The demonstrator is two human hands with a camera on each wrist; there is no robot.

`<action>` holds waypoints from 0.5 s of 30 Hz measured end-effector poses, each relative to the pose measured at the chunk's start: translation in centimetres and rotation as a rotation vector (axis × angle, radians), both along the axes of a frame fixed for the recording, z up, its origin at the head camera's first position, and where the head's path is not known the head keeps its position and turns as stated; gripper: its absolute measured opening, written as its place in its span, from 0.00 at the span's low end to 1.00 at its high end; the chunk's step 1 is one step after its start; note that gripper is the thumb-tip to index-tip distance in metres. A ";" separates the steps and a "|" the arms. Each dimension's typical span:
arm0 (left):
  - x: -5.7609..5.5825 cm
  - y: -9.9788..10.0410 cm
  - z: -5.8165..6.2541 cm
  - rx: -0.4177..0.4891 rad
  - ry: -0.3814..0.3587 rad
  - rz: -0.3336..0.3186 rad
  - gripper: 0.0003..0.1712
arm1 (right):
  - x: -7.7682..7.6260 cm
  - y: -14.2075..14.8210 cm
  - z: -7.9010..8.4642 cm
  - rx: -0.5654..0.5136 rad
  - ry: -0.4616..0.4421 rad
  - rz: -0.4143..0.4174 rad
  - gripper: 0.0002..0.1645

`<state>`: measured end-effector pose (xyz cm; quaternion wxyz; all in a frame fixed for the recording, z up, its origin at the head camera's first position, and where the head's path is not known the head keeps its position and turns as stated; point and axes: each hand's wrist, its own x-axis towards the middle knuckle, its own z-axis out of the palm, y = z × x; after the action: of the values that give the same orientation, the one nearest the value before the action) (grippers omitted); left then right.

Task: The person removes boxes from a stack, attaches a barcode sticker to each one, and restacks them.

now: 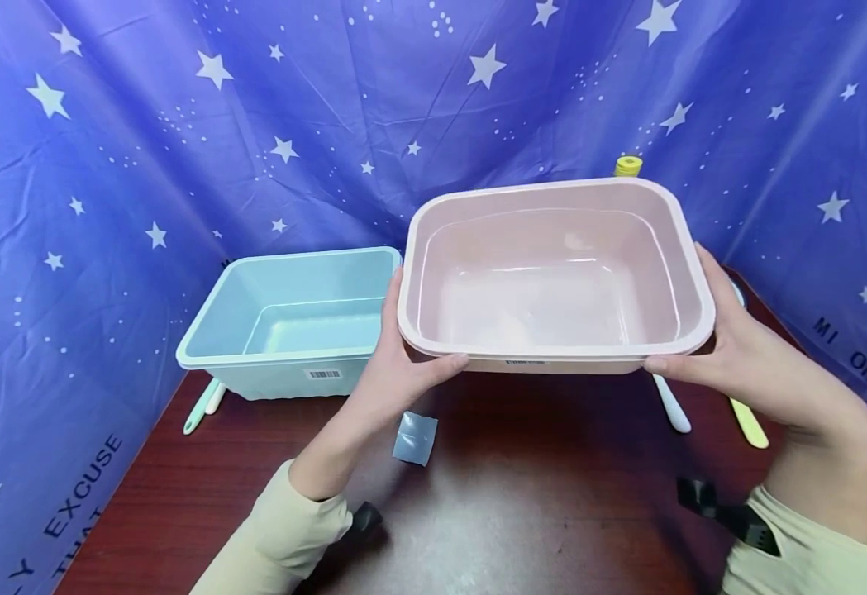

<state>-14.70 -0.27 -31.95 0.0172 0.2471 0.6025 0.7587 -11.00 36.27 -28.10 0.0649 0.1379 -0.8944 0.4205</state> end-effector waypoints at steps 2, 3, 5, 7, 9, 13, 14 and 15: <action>0.2 -0.6 0.6 -0.007 -0.010 0.005 0.72 | 0.3 -0.6 0.4 -0.026 0.026 0.010 0.75; 0.3 -0.9 0.8 -0.010 -0.014 0.008 0.72 | 0.4 -1.0 0.7 -0.035 0.039 0.021 0.75; 0.4 -1.6 1.4 -0.005 -0.008 0.007 0.71 | 0.6 -1.8 1.1 -0.072 0.063 0.061 0.75; 0.5 -2.4 1.9 -0.011 0.004 0.008 0.71 | 0.8 -2.8 1.6 -0.108 0.076 0.093 0.75; 0.5 -3.3 2.4 -0.026 0.018 0.020 0.71 | 1.0 -3.9 2.0 -0.158 0.085 0.123 0.75; 0.6 -5.1 3.2 -0.065 0.030 0.049 0.71 | 0.8 -6.0 2.5 -0.256 0.093 0.158 0.75; 0.6 -5.6 3.3 -0.074 0.030 0.056 0.71 | 0.7 -6.5 2.5 -0.269 0.095 0.164 0.74; 0.6 -6.1 3.4 -0.086 0.025 0.066 0.71 | 0.5 -6.9 2.6 -0.284 0.094 0.172 0.74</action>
<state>-14.08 -6.33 -28.55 -0.0047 0.2357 0.6426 0.7290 -10.50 29.37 -25.50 0.0892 0.2230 -0.8068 0.5398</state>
